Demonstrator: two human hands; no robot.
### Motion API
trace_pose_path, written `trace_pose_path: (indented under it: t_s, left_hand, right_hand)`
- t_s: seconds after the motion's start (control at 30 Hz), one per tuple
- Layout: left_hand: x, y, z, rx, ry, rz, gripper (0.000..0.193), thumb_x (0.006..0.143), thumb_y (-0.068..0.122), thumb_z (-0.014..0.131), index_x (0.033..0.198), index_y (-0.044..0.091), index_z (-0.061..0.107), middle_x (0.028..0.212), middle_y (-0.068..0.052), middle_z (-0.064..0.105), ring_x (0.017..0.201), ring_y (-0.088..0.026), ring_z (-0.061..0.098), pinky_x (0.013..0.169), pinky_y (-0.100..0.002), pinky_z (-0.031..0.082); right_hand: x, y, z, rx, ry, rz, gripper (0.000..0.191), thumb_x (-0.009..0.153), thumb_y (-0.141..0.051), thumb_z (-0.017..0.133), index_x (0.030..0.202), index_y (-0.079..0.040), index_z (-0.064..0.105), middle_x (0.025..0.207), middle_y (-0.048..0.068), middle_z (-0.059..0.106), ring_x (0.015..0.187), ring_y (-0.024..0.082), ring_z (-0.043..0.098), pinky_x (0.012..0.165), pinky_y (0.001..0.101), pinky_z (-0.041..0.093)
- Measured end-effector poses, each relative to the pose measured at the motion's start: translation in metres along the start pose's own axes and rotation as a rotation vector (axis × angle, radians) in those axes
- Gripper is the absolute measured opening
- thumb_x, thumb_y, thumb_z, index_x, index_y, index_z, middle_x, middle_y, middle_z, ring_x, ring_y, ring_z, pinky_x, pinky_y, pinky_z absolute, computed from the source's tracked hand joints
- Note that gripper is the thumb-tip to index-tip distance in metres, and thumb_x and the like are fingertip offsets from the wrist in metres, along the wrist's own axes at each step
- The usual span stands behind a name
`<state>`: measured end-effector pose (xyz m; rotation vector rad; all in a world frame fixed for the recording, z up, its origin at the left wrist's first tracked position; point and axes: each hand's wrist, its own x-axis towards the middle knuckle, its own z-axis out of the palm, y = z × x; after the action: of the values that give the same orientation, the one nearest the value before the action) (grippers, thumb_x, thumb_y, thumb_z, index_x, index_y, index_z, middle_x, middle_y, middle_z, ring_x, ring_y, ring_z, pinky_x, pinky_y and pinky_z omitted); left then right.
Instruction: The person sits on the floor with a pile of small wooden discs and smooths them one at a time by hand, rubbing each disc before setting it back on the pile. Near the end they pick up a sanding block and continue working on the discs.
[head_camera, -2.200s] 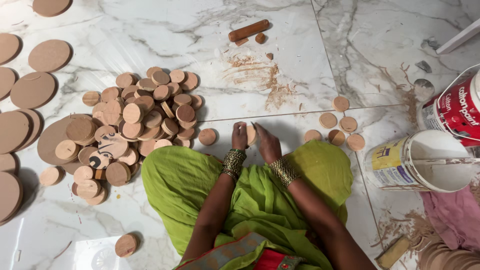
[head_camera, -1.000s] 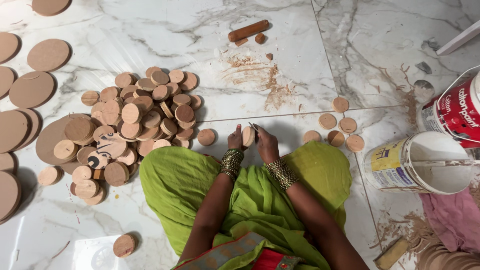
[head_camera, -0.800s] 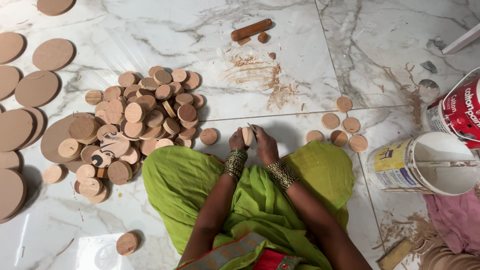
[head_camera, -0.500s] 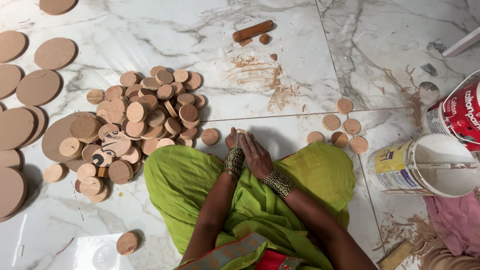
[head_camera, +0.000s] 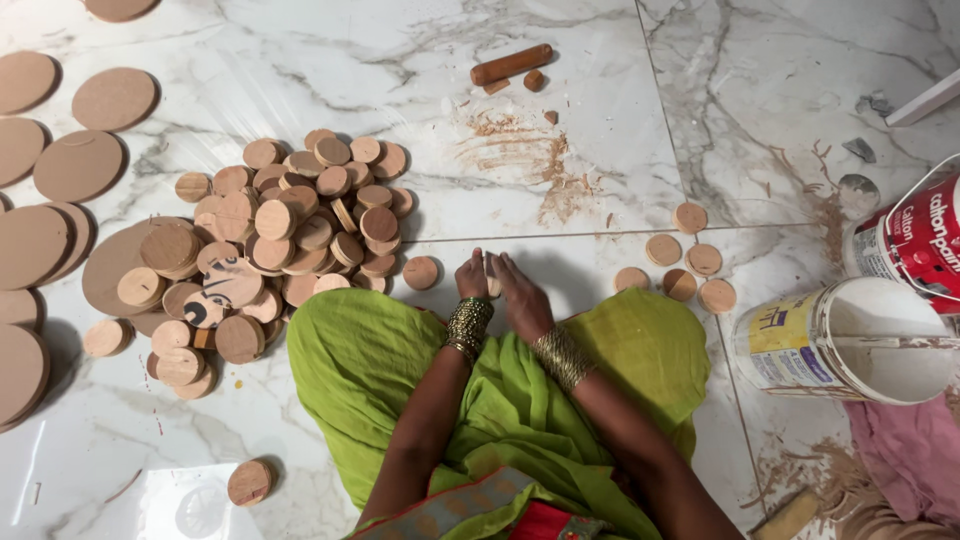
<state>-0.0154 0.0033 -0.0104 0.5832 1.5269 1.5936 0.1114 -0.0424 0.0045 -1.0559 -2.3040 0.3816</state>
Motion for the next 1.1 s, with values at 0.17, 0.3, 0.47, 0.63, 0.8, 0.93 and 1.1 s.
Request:
trace_pose_path:
  t_s: [0.17,0.3,0.47,0.63,0.8,0.93,1.1]
  left_hand:
    - [0.004,0.002,-0.002,0.029,0.09,-0.154,0.052,0.104,0.036,0.057,0.082,-0.007,0.074,0.067,-0.014,0.072,0.058,-0.022,0.067,0.058,-0.036,0.054]
    - [0.005,0.003,-0.001,0.025,0.086,-0.274,0.05,0.103,0.039,0.055,0.087,-0.005,0.074,0.071,-0.014,0.072,0.058,-0.024,0.069,0.056,-0.04,0.057]
    - [0.005,0.004,-0.001,0.109,0.033,-0.073,0.05,0.105,0.04,0.056,0.091,-0.003,0.078,0.074,-0.013,0.075,0.062,-0.019,0.069,0.061,-0.035,0.055]
    - [0.002,0.003,0.0,0.132,0.043,0.013,0.052,0.105,0.041,0.057,0.089,-0.004,0.077,0.072,-0.014,0.074,0.061,-0.018,0.067,0.06,-0.035,0.054]
    - [0.003,0.002,0.001,0.257,0.064,-0.074,0.051,0.103,0.043,0.056,0.091,0.0,0.08,0.072,-0.01,0.075,0.058,-0.018,0.064,0.058,-0.035,0.051]
    - [0.003,-0.001,0.001,0.122,0.018,-0.085,0.048,0.105,0.042,0.054,0.086,0.002,0.073,0.067,-0.007,0.068,0.058,-0.017,0.06,0.056,-0.035,0.051]
    - [-0.001,0.0,0.008,-0.026,-0.134,0.009,0.057,0.108,0.049,0.052,0.091,-0.001,0.074,0.077,-0.009,0.072,0.068,-0.018,0.064,0.064,-0.035,0.053]
  right_hand:
    - [0.003,0.007,0.0,-0.097,0.063,-0.122,0.075,0.081,0.018,0.052,0.154,0.003,0.038,0.152,0.029,0.047,0.133,0.042,0.057,0.097,0.0408,0.058]
    - [0.004,0.007,-0.001,-0.017,0.048,-0.05,0.076,0.082,0.021,0.045,0.155,0.002,0.038,0.154,0.028,0.048,0.136,0.04,0.056,0.095,0.0367,0.059]
    - [0.003,0.007,-0.003,-0.024,-0.015,-0.015,0.079,0.078,0.019,0.046,0.155,0.0,0.04,0.153,0.026,0.05,0.135,0.038,0.056,0.1,0.0396,0.057]
    - [0.001,0.009,-0.002,-0.022,0.025,0.004,0.073,0.085,0.018,0.048,0.156,-0.002,0.041,0.154,0.023,0.05,0.138,0.036,0.054,0.104,0.0404,0.056]
    - [0.004,0.006,-0.004,-0.035,-0.041,-0.023,0.078,0.076,0.027,0.038,0.149,0.0,0.044,0.153,0.024,0.052,0.138,0.038,0.054,0.067,0.0313,0.06]
    - [0.011,0.002,-0.013,0.039,0.056,-0.021,0.071,0.079,0.018,0.042,0.149,0.004,0.046,0.141,0.029,0.059,0.126,0.04,0.061,0.089,0.0391,0.06]
    - [0.024,0.011,-0.022,0.413,-0.015,0.32,0.046,0.099,-0.004,0.049,0.145,-0.002,0.057,0.113,0.025,0.072,0.096,0.033,0.076,0.086,0.0377,0.059]
